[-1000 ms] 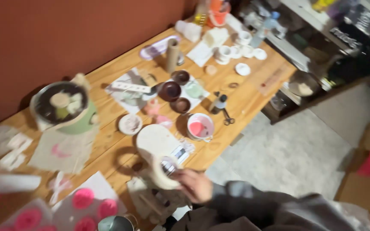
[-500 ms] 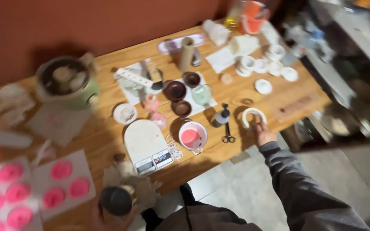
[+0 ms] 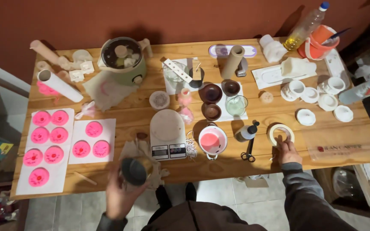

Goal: Preparing wooden wicks and organizing materials on a workbench for candle production.

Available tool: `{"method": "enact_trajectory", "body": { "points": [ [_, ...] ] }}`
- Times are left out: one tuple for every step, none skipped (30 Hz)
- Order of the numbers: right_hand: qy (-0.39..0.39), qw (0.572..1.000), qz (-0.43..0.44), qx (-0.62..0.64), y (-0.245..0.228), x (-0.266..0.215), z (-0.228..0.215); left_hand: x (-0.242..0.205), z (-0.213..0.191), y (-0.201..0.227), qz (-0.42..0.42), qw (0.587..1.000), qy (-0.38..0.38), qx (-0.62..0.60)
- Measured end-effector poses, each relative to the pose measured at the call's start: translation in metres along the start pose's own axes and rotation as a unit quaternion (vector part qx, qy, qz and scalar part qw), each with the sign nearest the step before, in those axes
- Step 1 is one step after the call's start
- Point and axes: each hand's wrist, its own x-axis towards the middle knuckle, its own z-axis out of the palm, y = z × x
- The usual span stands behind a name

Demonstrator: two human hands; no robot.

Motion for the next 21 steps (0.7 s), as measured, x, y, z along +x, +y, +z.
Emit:
{"method": "enact_trajectory", "body": {
  "points": [
    [0.016,1.0,-0.003,-0.004,-0.002,0.001,0.0,0.01,0.005,-0.002,0.036,0.997,-0.021,-0.057],
    [0.017,1.0,-0.003,-0.003,-0.003,0.002,-0.002,0.025,0.012,0.002,0.037,0.998,-0.02,-0.056],
    [0.005,1.0,0.012,0.012,-0.004,0.001,-0.004,0.038,0.019,0.005,0.036,0.996,-0.048,-0.067],
    [-0.006,0.999,0.027,0.027,-0.006,0.001,-0.006,0.052,0.026,0.007,0.035,0.993,-0.076,-0.078],
    [-0.004,0.999,0.03,0.026,-0.008,0.0,-0.013,0.066,0.04,-0.006,0.038,0.993,-0.078,-0.079],
    [-0.035,0.997,0.067,-0.003,-0.01,0.0,-0.02,0.08,0.054,-0.019,0.08,0.992,-0.072,-0.058],
    [-0.067,0.992,0.105,-0.034,-0.011,-0.003,-0.029,0.093,0.068,-0.033,0.122,0.99,-0.067,-0.04],
    [-0.066,0.991,0.108,-0.036,-0.019,-0.006,-0.034,0.106,0.081,-0.041,0.124,0.989,-0.07,-0.042],
    [-0.034,0.993,0.117,-0.01,-0.027,-0.014,-0.041,0.12,0.094,-0.048,0.11,0.989,-0.084,-0.047],
    [0.0,0.992,0.125,0.016,-0.036,-0.021,-0.047,0.134,0.107,-0.056,0.097,0.989,-0.098,-0.051],
    [0.0,0.991,0.134,0.011,-0.048,-0.032,-0.055,0.142,0.12,-0.07,0.099,0.988,-0.108,-0.054],
    [0.003,0.991,0.134,0.023,-0.061,-0.042,-0.063,0.15,0.132,-0.084,0.098,0.984,-0.128,-0.07],
    [0.012,0.99,0.134,0.034,-0.072,-0.045,-0.071,0.162,0.148,-0.095,0.099,0.98,-0.146,-0.088],
    [0.017,0.989,0.141,0.029,-0.091,-0.053,-0.089,0.17,0.145,-0.081,0.105,0.978,-0.154,-0.092],
    [0.017,0.99,0.115,0.077,-0.109,-0.06,-0.107,0.172,0.141,-0.068,0.176,0.969,-0.153,-0.08],
    [0.018,0.988,0.088,0.126,-0.128,-0.068,-0.124,0.174,0.137,-0.056,0.246,0.955,-0.15,-0.068],
    [0.019,0.988,0.088,0.123,-0.141,-0.074,-0.132,0.177,0.14,-0.063,0.246,0.955,-0.151,-0.071],
    [-0.004,0.986,0.104,0.127,-0.153,-0.081,-0.139,0.179,0.143,-0.07,0.229,0.959,-0.158,-0.06],
    [-0.027,0.984,0.118,0.132,-0.165,-0.088,-0.146,0.179,0.146,-0.077,0.21,0.963,-0.165,-0.047],
    [-0.028,0.984,0.119,0.129,-0.175,-0.092,-0.154,0.18,0.147,-0.081,0.209,0.963,-0.166,-0.049],
    [-0.007,0.979,0.103,0.173,-0.186,-0.095,-0.161,0.182,0.148,-0.084,0.215,0.959,-0.171,-0.064]
  ]
}}
